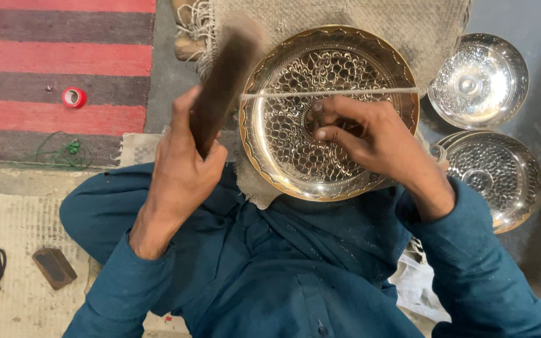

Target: The person sits cross-legged on the floor with an engraved brass tray resting on a cloth cushion on their lap. They hold a small punch against the tray's surface with one hand and strike it with a wooden mallet in the other hand, repeatedly repositioning the punch to work the decorative pattern, and occasionally wipe the tray with their hand.

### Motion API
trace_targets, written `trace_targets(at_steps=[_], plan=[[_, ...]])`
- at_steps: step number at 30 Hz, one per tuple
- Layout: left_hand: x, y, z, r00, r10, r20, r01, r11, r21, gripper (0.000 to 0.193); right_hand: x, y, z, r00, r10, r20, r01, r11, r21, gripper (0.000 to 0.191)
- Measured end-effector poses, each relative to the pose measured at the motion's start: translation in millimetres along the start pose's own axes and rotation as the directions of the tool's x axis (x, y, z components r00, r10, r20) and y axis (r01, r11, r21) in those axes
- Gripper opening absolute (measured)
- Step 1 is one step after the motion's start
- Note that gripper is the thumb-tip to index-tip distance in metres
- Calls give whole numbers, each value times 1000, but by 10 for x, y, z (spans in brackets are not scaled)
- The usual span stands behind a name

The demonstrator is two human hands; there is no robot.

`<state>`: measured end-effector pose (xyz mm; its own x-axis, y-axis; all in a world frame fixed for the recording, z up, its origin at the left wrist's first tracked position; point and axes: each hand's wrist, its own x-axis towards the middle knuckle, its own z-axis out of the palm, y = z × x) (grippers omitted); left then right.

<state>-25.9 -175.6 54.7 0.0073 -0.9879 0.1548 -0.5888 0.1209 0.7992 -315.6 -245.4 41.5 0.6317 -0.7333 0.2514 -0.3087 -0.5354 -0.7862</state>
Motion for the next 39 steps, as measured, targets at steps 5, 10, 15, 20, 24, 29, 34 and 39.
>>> trace_targets(at_steps=[5,10,15,20,24,29,34,39], plan=[[9,-5,-8,998,61,5,-60,969,239,71,31,-13,-8,993,108,37,-108,994,5,21],[11,14,-12,981,196,11,-177,859,481,72,29,-3,-5,979,192,75,-189,981,-45,18],[-50,-13,7,978,174,117,-210,792,573,74,-8,49,-7,959,264,106,-259,964,-61,18],[-344,-148,-57,996,-81,-41,86,985,146,62,-87,110,-139,980,199,1,-182,893,413,19],[-833,-242,84,957,-276,-89,268,959,-92,48,-1,159,-255,990,72,122,-113,923,368,18],[-1350,-405,427,915,-357,-186,335,932,-139,46,281,151,-200,918,15,396,-46,996,71,31],[-1481,-527,603,836,-519,-177,493,853,-172,54,505,164,-101,849,-70,524,97,995,-25,31],[-1400,-414,635,909,-390,-145,346,902,-259,64,542,256,-100,820,-186,541,178,982,68,26]])
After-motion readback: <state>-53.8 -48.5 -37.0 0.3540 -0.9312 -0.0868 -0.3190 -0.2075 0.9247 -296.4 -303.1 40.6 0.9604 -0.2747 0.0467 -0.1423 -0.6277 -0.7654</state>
